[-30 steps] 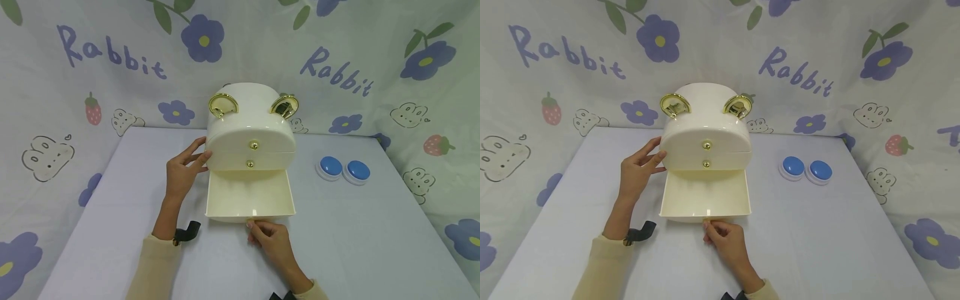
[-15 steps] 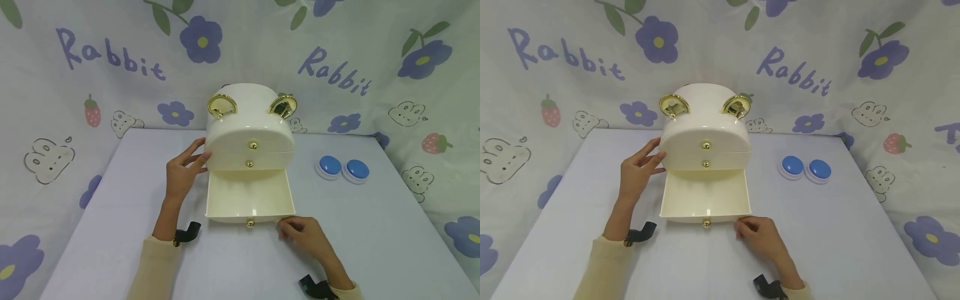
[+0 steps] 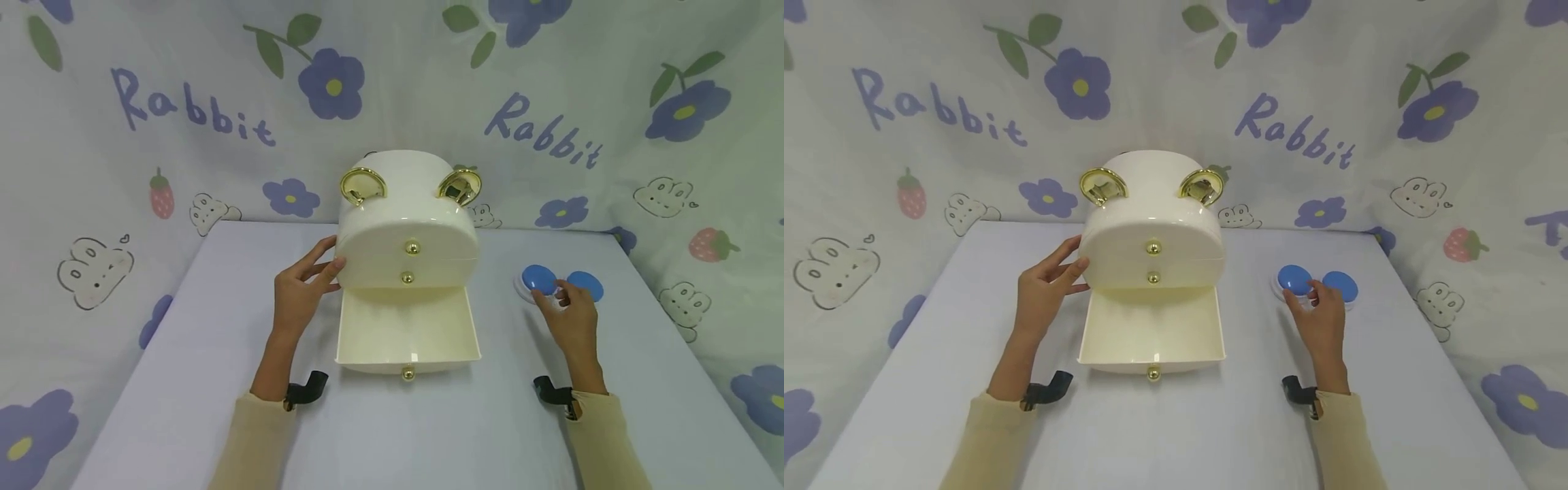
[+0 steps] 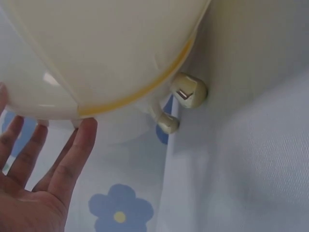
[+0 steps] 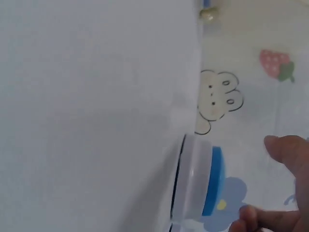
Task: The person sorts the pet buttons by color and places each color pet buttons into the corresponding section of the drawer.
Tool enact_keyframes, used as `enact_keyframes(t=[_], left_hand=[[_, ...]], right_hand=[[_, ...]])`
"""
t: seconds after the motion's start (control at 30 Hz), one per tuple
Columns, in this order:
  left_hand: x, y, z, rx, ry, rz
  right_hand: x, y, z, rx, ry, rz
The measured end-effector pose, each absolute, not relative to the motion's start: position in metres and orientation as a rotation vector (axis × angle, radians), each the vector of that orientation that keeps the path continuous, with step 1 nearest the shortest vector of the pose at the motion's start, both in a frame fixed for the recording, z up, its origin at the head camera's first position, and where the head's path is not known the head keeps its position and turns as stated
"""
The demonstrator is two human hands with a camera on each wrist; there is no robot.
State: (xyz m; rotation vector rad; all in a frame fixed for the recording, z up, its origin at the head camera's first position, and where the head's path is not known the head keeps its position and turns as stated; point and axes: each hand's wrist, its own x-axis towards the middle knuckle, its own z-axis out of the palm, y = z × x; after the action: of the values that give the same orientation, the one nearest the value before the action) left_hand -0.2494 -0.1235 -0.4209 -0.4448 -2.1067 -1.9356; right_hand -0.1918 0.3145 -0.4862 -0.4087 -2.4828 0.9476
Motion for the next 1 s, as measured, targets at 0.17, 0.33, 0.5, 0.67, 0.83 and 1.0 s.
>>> enact_keyframes(t=[0.17, 0.33, 0.5, 0.67, 0.83, 1.0], left_hand=[[-0.25, -0.122, -0.426, -0.462, -2.085, -1.932], [-0.25, -0.121, -0.422, -0.457, -2.092, -1.935], [-0.25, -0.118, -0.42, -0.444, -2.105, -1.943], [-0.251, -0.117, -0.421, -0.45, -2.104, -1.95], [-0.252, -0.119, -0.423, -0.444, -2.097, -1.954], [-0.253, -0.122, -0.425, -0.436, -2.094, -1.948]], right_hand=[[-0.204, 0.327, -0.492, -0.485, -2.601, 0.841], [-0.213, 0.332, -0.495, -0.549, -2.676, 0.764], [-0.219, 0.334, -0.501, -0.57, -2.689, 0.716], [-0.224, 0.336, -0.507, -0.606, -2.67, 0.694], [-0.227, 0.336, -0.513, -0.618, -2.616, 0.68], [-0.227, 0.33, -0.513, -0.623, -2.527, 0.826]])
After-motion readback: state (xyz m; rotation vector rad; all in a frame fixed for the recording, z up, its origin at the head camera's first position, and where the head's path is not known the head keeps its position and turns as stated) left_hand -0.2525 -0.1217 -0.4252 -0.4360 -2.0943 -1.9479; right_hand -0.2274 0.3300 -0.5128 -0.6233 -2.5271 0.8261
